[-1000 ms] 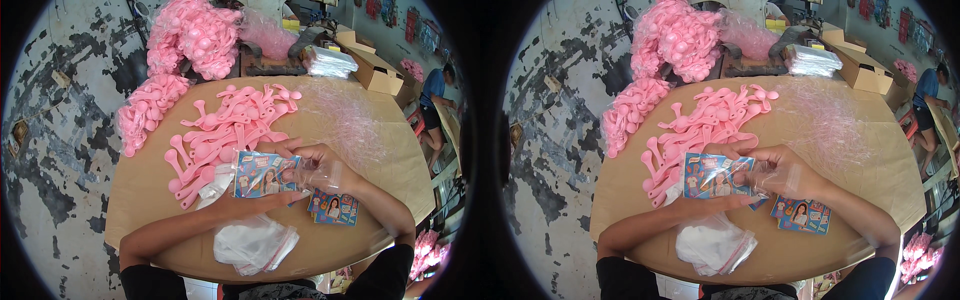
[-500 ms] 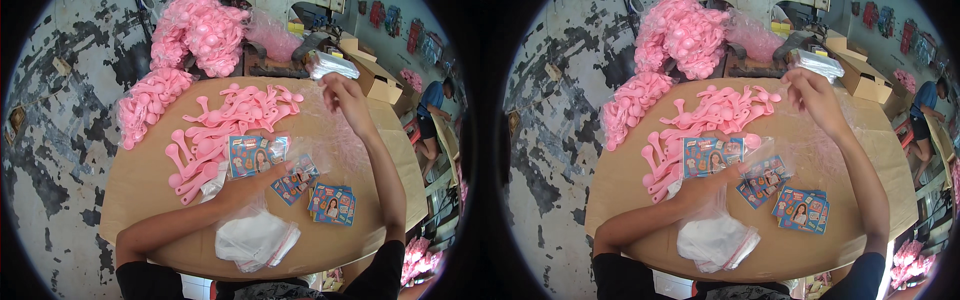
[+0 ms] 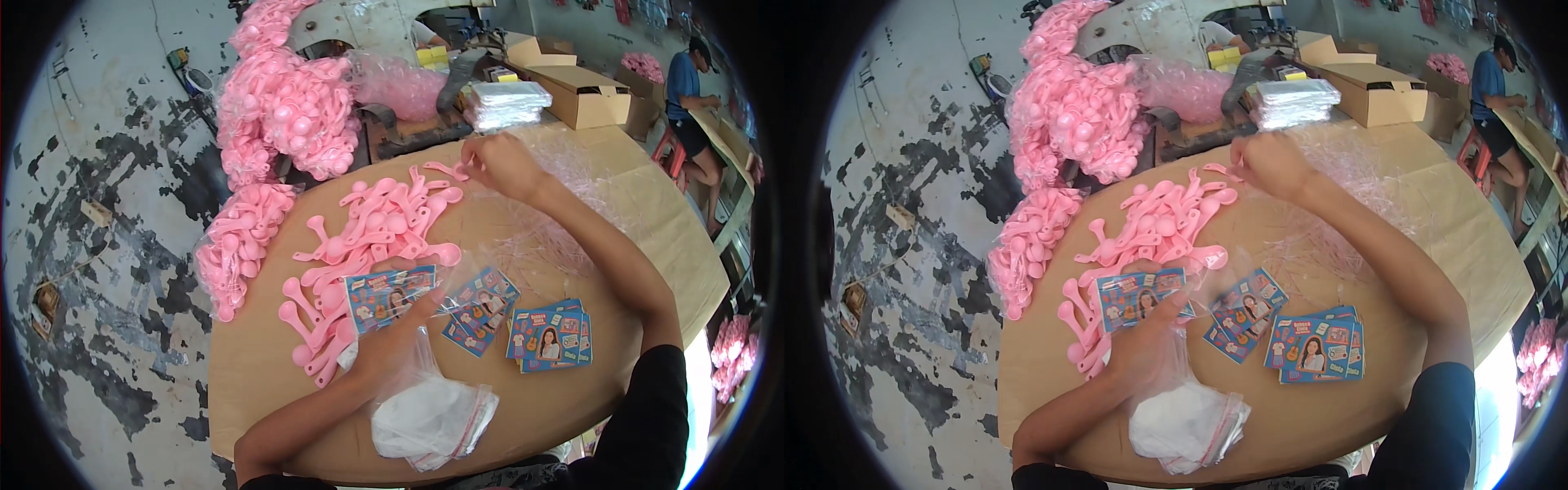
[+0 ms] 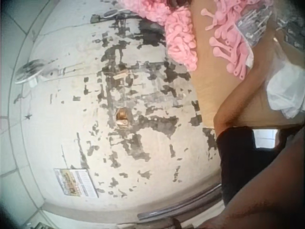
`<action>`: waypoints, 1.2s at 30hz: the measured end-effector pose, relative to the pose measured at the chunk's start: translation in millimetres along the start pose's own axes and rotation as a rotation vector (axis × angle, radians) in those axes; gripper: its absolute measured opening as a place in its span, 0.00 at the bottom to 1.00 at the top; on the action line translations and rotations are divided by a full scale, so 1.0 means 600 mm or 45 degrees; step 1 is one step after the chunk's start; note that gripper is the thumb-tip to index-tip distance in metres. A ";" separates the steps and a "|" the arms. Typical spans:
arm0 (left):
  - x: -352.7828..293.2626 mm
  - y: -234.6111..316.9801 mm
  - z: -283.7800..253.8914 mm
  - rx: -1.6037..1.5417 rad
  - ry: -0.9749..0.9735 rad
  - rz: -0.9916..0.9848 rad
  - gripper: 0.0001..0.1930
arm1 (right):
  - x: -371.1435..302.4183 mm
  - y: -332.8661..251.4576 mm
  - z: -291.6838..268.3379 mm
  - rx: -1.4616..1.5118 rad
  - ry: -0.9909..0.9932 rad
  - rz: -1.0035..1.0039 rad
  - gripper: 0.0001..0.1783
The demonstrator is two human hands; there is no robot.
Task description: The person repeatedly picks up pink plastic spoons and small printed cards, places them into clear plastic bags, and seals the bags. The process is repeated multiple times with items arranged on a table.
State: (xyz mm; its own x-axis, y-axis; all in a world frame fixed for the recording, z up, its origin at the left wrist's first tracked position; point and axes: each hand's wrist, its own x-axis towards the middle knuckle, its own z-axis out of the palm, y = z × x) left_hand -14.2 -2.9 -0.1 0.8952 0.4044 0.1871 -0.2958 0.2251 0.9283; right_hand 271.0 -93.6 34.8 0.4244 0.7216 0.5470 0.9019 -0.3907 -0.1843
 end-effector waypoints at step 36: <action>0.002 -0.004 -0.003 -0.174 -0.042 0.119 0.15 | -0.200 -0.005 -0.152 1.077 -0.851 0.043 0.15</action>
State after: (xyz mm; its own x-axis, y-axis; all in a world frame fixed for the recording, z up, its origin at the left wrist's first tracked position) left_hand -13.2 -1.3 -2.9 0.8716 0.4002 0.2830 -0.4186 0.3073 0.8546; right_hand 209.9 -231.1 44.0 0.1773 0.9839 0.0211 0.5433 -0.0800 -0.8357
